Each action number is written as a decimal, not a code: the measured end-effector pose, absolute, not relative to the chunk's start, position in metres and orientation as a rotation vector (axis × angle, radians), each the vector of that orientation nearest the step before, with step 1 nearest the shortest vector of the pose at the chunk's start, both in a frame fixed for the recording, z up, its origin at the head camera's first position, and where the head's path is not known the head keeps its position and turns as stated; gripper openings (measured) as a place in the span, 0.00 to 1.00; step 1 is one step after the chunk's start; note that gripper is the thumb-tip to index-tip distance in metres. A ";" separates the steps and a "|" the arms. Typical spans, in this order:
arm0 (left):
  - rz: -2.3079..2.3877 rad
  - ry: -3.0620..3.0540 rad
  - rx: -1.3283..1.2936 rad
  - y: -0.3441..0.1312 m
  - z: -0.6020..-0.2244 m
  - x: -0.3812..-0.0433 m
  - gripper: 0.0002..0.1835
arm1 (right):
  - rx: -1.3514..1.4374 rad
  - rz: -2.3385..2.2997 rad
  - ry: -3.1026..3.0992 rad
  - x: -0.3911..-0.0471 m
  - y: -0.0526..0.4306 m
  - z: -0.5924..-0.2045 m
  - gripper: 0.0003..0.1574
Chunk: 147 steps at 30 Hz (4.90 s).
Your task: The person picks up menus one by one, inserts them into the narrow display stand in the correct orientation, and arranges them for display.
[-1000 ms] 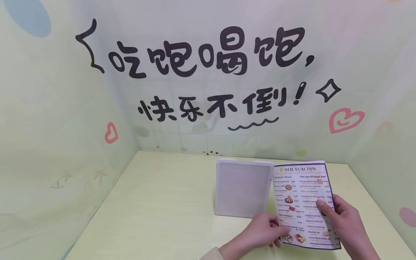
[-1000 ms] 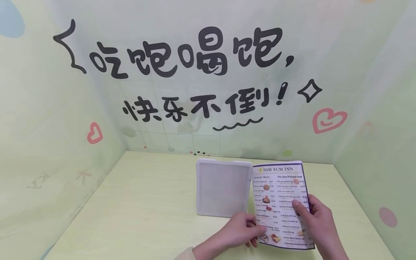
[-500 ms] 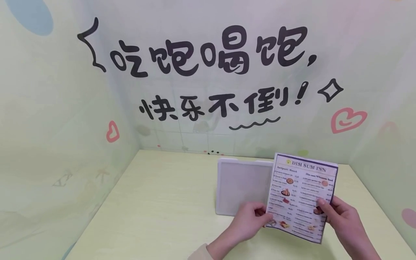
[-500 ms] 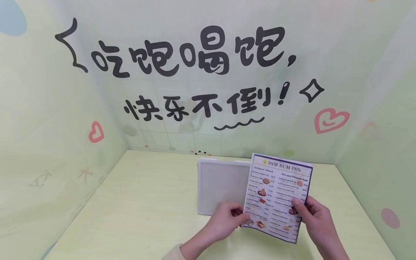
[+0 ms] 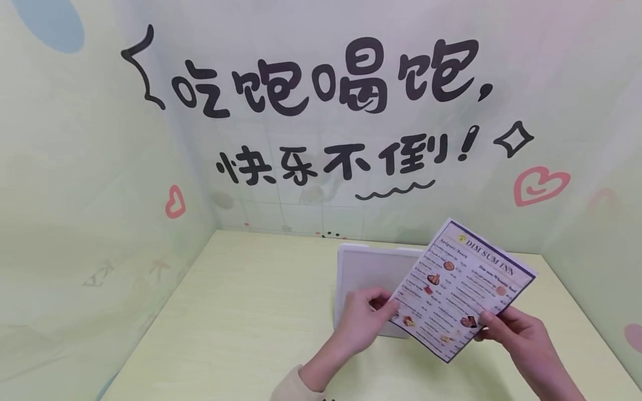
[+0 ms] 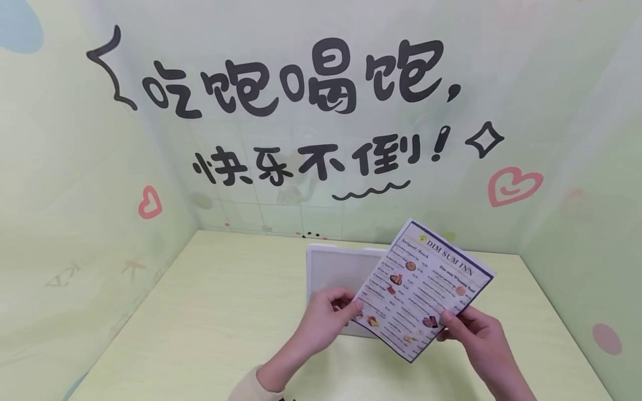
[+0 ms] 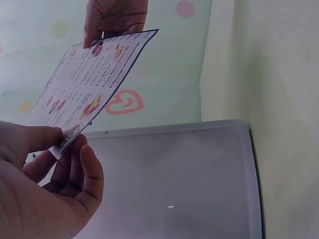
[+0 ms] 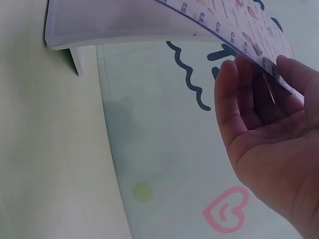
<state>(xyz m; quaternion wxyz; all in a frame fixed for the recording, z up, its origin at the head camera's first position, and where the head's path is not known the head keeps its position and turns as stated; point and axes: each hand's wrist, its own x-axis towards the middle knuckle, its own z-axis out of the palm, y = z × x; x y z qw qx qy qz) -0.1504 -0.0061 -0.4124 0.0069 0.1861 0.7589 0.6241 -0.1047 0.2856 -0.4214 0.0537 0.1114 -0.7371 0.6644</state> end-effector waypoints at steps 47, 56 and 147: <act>2.204 2.365 0.550 -0.050 -0.360 -0.195 0.06 | 0.782 2.221 -1.781 -0.160 0.219 -0.379 0.36; 2.223 2.466 0.511 -0.052 -0.342 -0.211 0.07 | 0.790 2.145 -1.821 -0.182 0.219 -0.354 0.34; 2.232 2.448 0.164 -0.042 -0.347 -0.256 0.10 | 0.624 1.760 -2.323 -0.235 0.242 -0.321 0.26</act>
